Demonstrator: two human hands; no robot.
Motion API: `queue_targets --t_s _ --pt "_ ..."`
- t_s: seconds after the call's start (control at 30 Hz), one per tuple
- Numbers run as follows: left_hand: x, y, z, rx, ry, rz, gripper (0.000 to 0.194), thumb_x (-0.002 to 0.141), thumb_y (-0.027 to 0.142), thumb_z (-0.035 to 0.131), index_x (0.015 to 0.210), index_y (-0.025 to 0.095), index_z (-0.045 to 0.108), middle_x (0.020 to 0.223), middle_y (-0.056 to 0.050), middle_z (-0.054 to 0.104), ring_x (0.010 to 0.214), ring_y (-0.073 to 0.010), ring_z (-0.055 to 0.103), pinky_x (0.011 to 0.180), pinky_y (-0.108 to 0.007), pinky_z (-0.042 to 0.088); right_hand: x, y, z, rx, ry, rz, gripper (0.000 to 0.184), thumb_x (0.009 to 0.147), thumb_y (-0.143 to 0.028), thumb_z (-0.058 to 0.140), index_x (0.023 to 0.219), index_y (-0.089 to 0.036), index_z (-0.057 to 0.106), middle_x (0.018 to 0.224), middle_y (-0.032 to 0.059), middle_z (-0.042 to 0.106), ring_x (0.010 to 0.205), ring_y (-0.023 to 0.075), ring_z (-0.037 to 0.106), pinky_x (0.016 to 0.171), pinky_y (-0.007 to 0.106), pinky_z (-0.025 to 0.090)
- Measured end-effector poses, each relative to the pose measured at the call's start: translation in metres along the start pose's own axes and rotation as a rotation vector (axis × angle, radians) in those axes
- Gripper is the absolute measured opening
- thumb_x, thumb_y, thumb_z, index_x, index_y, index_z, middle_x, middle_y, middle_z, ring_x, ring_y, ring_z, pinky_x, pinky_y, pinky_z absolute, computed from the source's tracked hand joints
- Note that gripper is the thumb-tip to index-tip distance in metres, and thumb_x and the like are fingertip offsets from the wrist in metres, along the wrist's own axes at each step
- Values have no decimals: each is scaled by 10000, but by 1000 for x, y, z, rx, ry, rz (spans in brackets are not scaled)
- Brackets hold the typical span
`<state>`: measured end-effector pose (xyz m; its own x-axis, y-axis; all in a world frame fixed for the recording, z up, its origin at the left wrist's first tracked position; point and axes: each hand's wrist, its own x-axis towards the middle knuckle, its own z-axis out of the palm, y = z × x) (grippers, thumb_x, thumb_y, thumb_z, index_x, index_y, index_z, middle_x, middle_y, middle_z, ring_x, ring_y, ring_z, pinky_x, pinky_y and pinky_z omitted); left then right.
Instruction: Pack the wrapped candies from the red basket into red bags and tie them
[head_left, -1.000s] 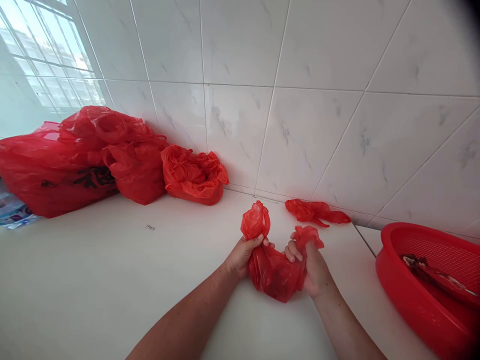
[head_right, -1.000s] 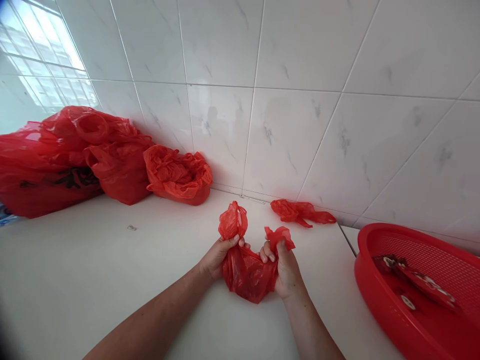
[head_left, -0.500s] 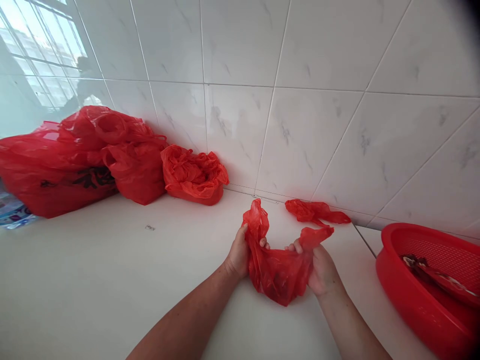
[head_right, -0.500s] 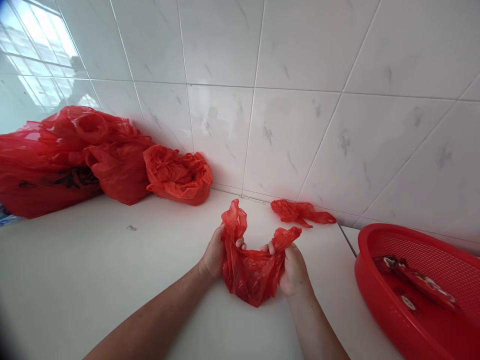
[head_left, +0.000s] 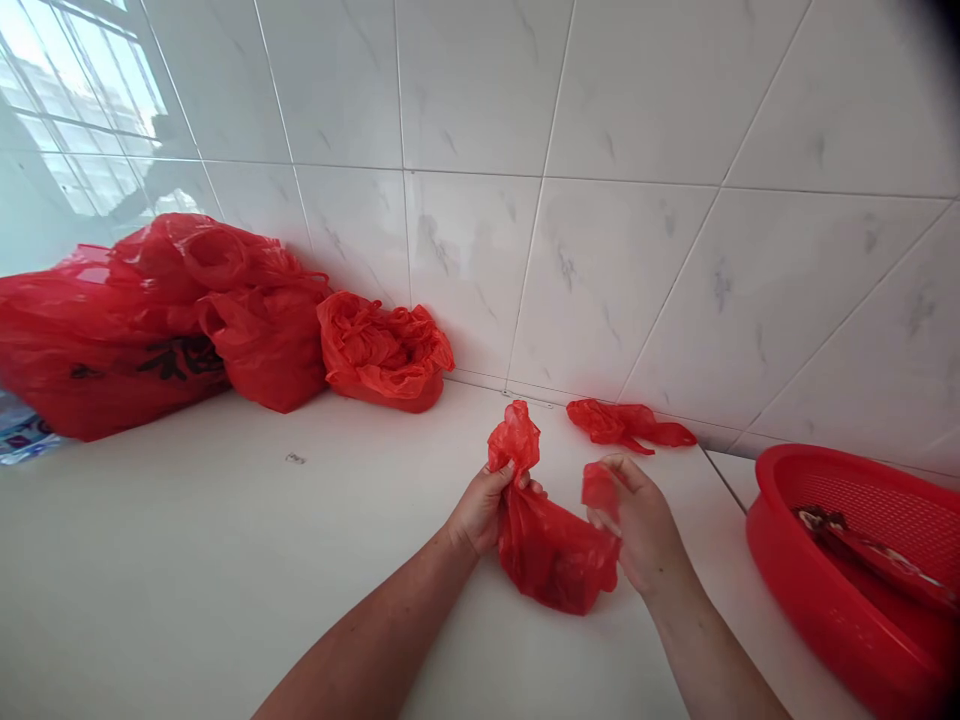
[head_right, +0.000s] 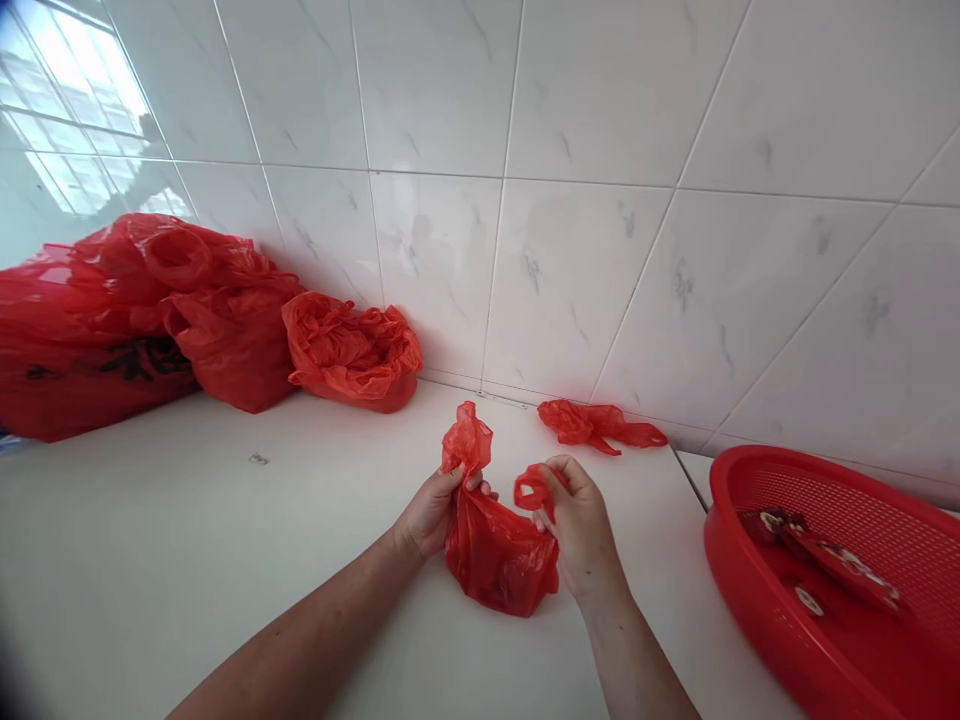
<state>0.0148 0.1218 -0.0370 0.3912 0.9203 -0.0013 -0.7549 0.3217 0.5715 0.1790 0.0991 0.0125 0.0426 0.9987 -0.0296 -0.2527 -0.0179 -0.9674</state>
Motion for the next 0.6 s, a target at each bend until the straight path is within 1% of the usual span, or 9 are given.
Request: queue_targets --t_s 0.03,0.1,0.17,0.2,0.27,0.37,0.4,0.5,0.6 --pt "0 -2 0 7 0 11 325 727 366 693 608 153 478 606 -16 539 623 -149 576 644 -287 470 -2 3 3 -65 -2 9 188 740 -352 652 779 -217 527 556 -67 500 397 39 304 385 181 259" --pt "0 -6 2 32 -4 42 288 755 345 673 634 150 499 571 1 528 565 -120 548 605 -261 454 -4 8 10 -137 -39 39 300 733 -428 655 950 -248 552 612 -55 546 405 43 311 383 185 246" --pt "-1 -9 4 74 -7 55 209 758 314 676 721 150 551 584 7 552 540 -106 538 591 -250 444 -6 12 16 -152 -93 76 432 721 -454 657 1093 -271 534 616 -52 549 411 49 310 387 190 241" --pt "-2 -9 6 101 -10 51 189 751 303 683 775 152 572 610 1 576 551 -110 551 597 -253 446 -7 13 19 -150 -123 92 457 713 -459 660 1110 -268 537 603 -52 541 412 52 307 386 194 231" --pt "-4 -9 10 175 -35 22 205 734 294 694 843 150 595 673 -26 622 593 -137 589 610 -267 452 -8 16 23 -146 -164 112 433 687 -460 679 1050 -248 575 565 -53 511 412 56 299 381 202 211" --pt "-6 -10 14 308 -85 -19 194 715 262 694 832 136 603 694 -56 644 611 -166 614 610 -283 459 -8 20 24 -121 -172 134 337 647 -430 716 889 -218 614 518 -58 460 415 60 294 383 212 201" --pt "-6 -11 13 349 -84 -21 192 705 242 693 837 139 599 685 -53 642 599 -167 613 600 -285 460 -8 21 24 -102 -166 140 300 643 -410 721 842 -213 612 506 -60 445 417 59 287 387 213 199" --pt "-5 -16 9 451 -27 6 238 693 202 680 895 168 560 674 -31 638 581 -174 614 573 -287 459 -7 26 23 -27 -149 154 202 659 -342 705 731 -200 581 474 -70 393 423 54 250 399 214 179" --pt "-6 -19 8 513 -16 36 265 737 215 627 970 198 502 698 -29 649 605 -194 631 593 -311 471 -4 31 19 25 -121 183 140 681 -288 667 719 -196 567 467 -80 364 418 47 218 401 212 169"
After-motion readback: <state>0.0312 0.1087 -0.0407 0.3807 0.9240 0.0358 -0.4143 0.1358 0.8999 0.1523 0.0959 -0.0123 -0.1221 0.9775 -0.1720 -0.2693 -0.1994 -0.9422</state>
